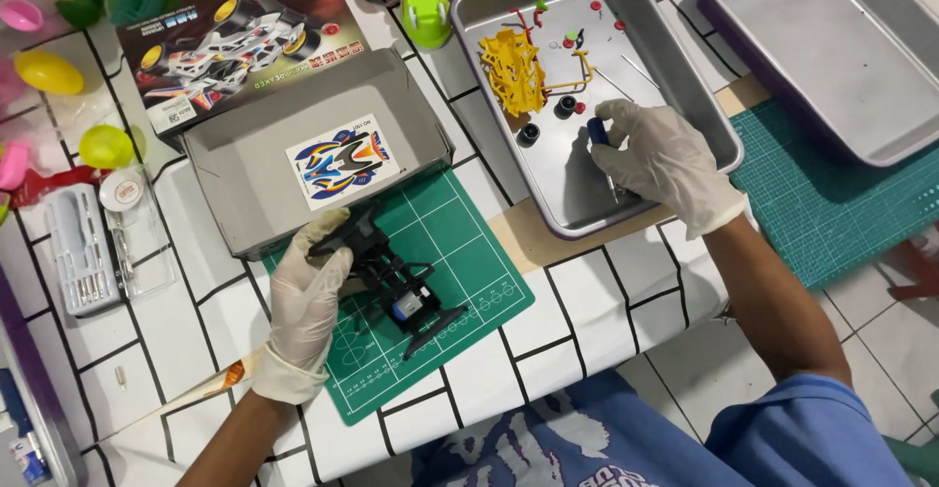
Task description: The person assembles a model car chassis on a green cutting mat. They insert a battery into the chassis, secure it with a screwdriver, and attach various plastic components including a yellow frame and black parts.
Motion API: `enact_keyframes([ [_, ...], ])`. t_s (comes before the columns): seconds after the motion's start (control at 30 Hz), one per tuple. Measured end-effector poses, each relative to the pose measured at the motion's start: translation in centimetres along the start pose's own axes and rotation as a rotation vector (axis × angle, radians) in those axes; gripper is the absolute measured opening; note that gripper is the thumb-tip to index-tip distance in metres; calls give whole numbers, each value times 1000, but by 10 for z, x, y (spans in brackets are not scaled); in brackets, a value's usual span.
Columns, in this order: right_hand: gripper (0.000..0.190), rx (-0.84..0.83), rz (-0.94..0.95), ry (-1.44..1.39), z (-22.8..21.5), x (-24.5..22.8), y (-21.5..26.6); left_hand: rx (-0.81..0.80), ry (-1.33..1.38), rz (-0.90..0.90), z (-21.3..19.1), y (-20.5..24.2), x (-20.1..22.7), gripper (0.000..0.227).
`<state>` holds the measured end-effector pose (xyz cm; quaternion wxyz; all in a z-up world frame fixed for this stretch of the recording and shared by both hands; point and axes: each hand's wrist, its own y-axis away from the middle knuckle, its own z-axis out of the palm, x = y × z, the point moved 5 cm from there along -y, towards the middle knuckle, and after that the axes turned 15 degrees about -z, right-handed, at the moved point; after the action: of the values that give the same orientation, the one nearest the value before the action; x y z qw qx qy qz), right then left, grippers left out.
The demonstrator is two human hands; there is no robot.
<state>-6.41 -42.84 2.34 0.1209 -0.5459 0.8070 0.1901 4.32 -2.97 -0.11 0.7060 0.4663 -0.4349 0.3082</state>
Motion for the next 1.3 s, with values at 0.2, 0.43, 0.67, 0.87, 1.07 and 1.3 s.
enact_keyframes([
  [0.2, 51, -28, 90, 115, -13, 1, -11, -15, -92, 39, -9, -7, -9, 46],
  [0.43, 42, 69, -217, 192, -24, -10, -50, -49, -120, 27, 2, 2, 0, 45],
  [0.67, 18, 236, -477, -253, -19, 4, -101, -81, -129, -11, -1, -1, -5, 48],
  [0.87, 25, 161, -51, -126, -33, 57, -142, -50, -220, 25, -1, 0, -2, 39],
  [1.07, 19, 595, -864, -13, -69, 29, -82, -70, -188, 22, -3, -2, -5, 47],
  [1.3, 18, 608, -789, 34, -76, 19, -67, -78, -166, 10, -1, 0, -5, 49],
])
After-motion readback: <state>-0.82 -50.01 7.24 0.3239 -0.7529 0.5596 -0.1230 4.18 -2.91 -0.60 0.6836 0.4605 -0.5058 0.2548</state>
